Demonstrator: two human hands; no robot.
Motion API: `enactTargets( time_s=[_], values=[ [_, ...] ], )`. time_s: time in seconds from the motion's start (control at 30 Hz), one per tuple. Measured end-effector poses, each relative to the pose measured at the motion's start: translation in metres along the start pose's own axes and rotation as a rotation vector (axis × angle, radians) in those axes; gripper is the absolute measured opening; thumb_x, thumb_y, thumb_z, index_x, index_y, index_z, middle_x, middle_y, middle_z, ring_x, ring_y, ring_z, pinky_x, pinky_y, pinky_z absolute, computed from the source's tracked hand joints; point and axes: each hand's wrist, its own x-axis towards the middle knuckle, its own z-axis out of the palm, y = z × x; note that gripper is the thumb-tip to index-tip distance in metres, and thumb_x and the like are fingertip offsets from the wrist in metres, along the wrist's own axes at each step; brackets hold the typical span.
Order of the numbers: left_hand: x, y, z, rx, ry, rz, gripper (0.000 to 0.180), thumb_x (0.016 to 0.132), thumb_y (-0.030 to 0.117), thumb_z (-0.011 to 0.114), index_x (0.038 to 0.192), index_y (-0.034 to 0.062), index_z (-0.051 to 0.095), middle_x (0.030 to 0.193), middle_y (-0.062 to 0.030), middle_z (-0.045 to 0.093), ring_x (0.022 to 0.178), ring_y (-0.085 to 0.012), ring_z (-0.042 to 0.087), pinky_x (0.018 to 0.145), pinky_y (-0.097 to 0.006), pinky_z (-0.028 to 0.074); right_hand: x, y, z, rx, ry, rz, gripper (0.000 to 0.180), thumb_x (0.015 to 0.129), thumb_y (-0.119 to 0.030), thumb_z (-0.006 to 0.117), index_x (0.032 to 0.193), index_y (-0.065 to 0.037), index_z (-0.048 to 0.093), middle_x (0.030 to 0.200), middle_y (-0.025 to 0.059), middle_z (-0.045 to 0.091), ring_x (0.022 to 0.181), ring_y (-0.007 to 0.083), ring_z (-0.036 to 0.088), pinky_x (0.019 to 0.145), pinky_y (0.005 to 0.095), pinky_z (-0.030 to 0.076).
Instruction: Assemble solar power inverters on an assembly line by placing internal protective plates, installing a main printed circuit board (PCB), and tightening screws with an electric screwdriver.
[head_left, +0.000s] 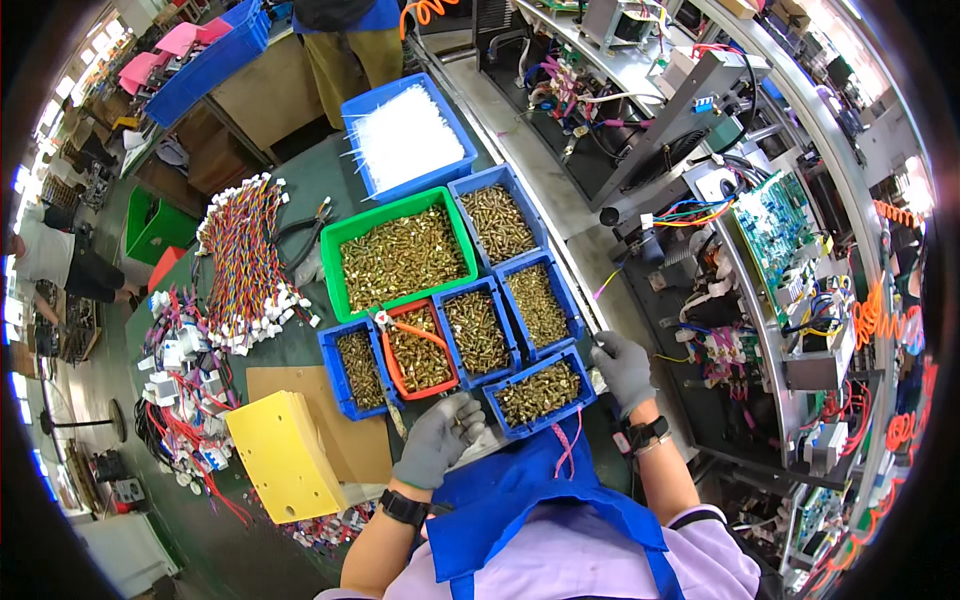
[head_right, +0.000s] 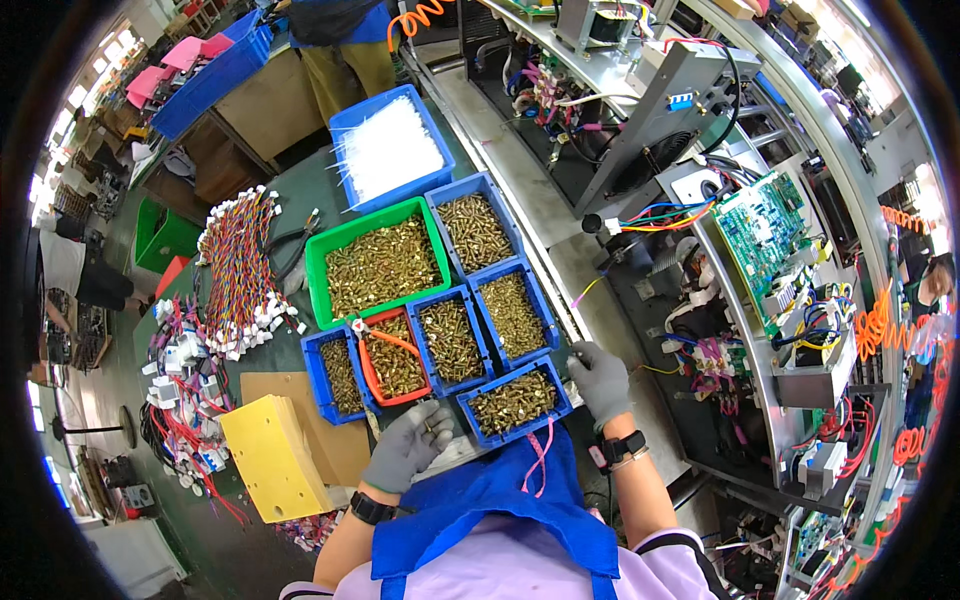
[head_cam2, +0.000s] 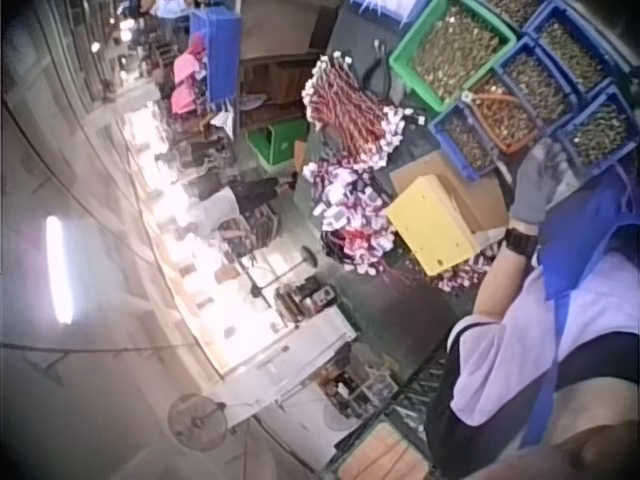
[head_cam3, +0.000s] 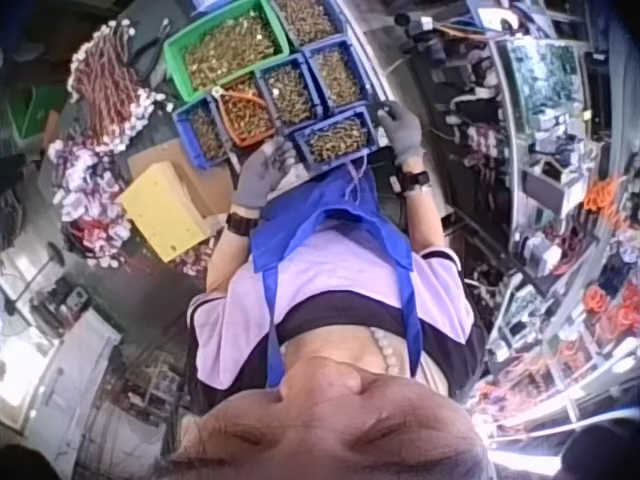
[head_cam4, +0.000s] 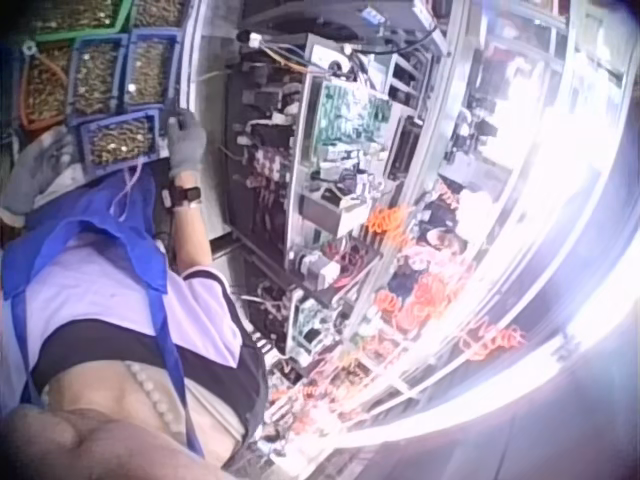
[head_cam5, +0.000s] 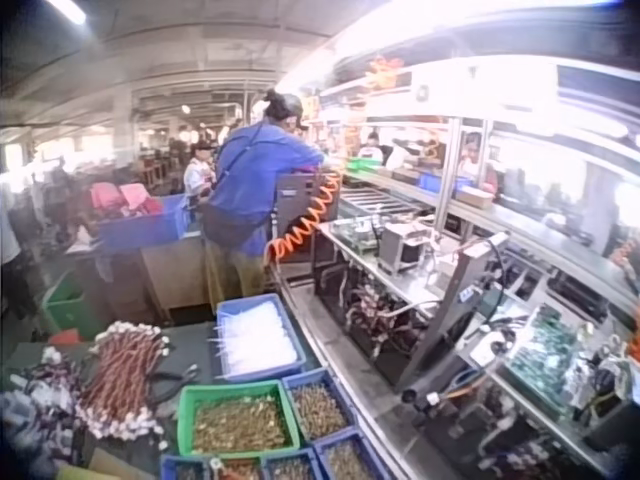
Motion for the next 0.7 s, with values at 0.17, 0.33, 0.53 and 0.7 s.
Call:
enactTargets(
  time_s=[0.17,0.33,0.53,0.7],
  values=[
    [-0.003,0.003,-0.003,-0.039,-0.062,0.014,0.019,0.091,0.015,0.057,0.104,0.0003,0.057,0.099,-0.0103,0.061,0.091,-0.0216,0.062,0.076,-0.032,0.053,0.008,-0.044,0.001,-0.022,0.121,-0.227,0.034,0.079,-0.022,0.067,0.11,-0.01,0.064,0.114,0.0178,0.06,0.101,0.0318,0.061,0.084,0.0397,0.049],
    [-0.003,0.004,-0.006,-0.037,-0.089,0.01,0.021,0.093,0.016,0.057,0.109,0.0027,0.056,0.101,-0.0104,0.062,0.091,-0.0217,0.061,0.078,-0.033,0.052,0.006,-0.095,0.031,-0.213,0.017,-0.713,0.021,0.068,-0.025,0.074,0.087,-0.017,0.07,0.139,0.0153,0.043,0.13,0.0372,0.037,0.105,0.0487,0.03],
    [0.0,0.004,-0.012,-0.06,-0.012,0.01,0.021,0.092,0.016,0.057,0.108,0.0027,0.057,0.1,-0.0109,0.063,0.09,-0.0231,0.062,0.078,-0.034,0.053,0.001,-0.127,0.096,-0.259,-0.079,-0.738,0.018,0.067,-0.023,0.072,0.084,-0.018,0.07,0.145,0.0142,0.038,0.136,0.0358,0.029,0.108,0.054,0.021],
    [0.003,0.005,-0.015,-0.077,0.01,0.005,0.02,0.092,0.016,0.058,0.107,0.0028,0.057,0.1,-0.011,0.063,0.089,-0.0234,0.062,0.076,-0.034,0.053,0.017,-0.129,0.103,-0.431,-0.087,-0.676,0.002,0.069,-0.018,0.068,0.071,-0.017,0.069,0.146,0.0098,0.038,0.136,0.0357,0.029,0.11,0.0536,0.018]
  ],
)
